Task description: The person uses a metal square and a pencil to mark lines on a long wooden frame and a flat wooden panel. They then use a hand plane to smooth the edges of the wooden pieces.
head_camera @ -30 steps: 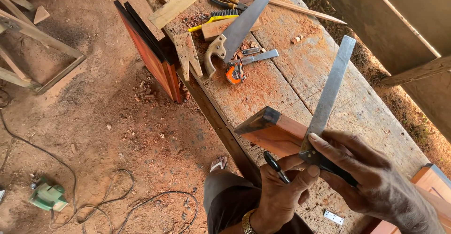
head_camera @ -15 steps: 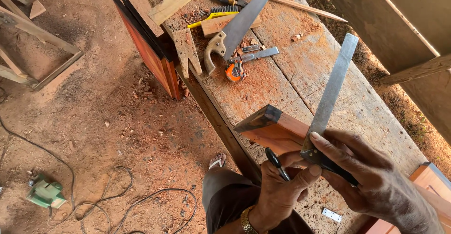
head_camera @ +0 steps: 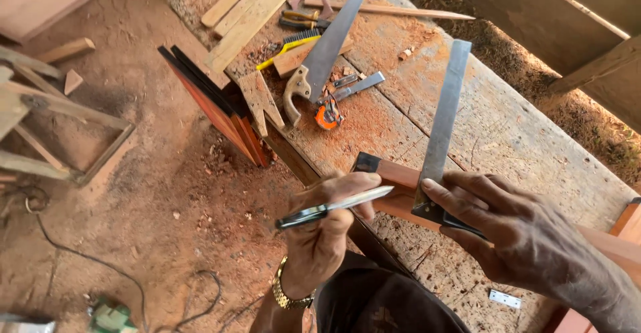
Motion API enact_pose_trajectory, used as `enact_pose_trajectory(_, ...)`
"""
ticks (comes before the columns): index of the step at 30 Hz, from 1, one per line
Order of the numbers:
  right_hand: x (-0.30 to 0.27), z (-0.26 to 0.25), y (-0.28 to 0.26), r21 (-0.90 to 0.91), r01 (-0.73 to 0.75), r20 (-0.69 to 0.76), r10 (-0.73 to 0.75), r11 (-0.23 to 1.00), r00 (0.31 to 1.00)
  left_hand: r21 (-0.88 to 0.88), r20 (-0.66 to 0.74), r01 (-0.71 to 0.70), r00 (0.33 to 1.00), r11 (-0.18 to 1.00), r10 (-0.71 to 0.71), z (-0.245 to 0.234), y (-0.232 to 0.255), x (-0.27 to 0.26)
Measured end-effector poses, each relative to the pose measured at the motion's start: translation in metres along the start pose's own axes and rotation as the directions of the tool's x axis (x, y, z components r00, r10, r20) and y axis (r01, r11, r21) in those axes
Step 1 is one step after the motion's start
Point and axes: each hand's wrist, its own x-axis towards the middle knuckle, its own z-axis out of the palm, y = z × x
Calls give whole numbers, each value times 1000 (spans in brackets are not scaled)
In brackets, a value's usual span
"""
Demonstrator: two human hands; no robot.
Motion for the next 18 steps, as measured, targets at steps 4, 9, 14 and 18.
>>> enact_pose_trajectory(4,7,0,-7,10,-38,0,38,999,999,461,214,-247,963,852,163,-3,-11,8)
enact_pose_trajectory(9,0,8,1,-157,221,-41,-229,963,972,332,250,-199,961,922,117,5,-14,18)
enact_pose_trajectory(14,7,3,-12,-87,102,-45,-106,991,993,497,312,-247,945,832,95,7,1,20)
enact_pose_trajectory(18,9,2,-17,22,-60,11,60,998,998,554,358,-301,928,776,104,7,-6,20)
